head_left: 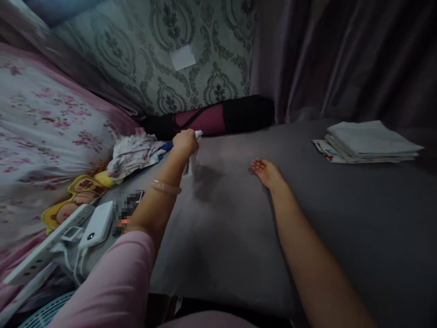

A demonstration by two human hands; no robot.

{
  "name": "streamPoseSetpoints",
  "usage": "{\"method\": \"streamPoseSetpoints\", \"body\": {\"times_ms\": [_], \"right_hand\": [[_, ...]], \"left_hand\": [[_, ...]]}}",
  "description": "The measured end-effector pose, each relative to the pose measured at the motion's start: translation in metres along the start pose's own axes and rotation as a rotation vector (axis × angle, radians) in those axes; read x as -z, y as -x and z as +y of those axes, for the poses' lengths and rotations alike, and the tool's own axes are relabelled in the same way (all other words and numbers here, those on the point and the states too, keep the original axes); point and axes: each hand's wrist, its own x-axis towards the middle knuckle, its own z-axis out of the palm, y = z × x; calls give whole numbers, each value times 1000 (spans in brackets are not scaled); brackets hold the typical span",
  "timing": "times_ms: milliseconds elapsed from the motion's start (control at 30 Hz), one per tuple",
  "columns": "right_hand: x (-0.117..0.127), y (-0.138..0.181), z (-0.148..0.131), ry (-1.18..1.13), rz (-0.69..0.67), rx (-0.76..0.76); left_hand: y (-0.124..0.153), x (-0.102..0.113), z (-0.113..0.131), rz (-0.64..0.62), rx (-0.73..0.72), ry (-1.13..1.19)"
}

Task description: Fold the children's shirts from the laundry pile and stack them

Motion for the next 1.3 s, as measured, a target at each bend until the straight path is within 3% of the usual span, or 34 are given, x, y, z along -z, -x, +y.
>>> {"method": "streamPoseSetpoints", "body": {"times_ms": [200,300,467,533,600,667,733,900,1067,1200,1300], "right_hand": [[3,-3,2,34,-11,26],[3,-3,2,62,-16,38],[2,-1,0,-27,7,-18],[2,-1,0,-52,5,-31],[1,-1,0,-31,-8,-20],[0,-1,0,4,-14,-4],[0,-2,1,12,-9,-1],[-2,-3,1,-49,10,-35],[-4,-2,-1,-63,17,-39],[-6,1,-4,-100,31,-75],[-7,3,-6,-107,28,-79]], "left_hand": [[32,-53,41,-139,-127,36],[40,-76,56,-143,-150,114],[34,-80,60,-299,-185,439],[28,-77,53,-216,-181,535],[24,-79,44,-47,-251,478],[25,-89,37,13,-379,349],[30,-105,34,-34,-471,249],[47,-140,44,-159,-541,166],[45,-142,46,-162,-545,83],[39,-131,48,-262,-544,-10],[44,-125,58,-177,-542,-6]]}}
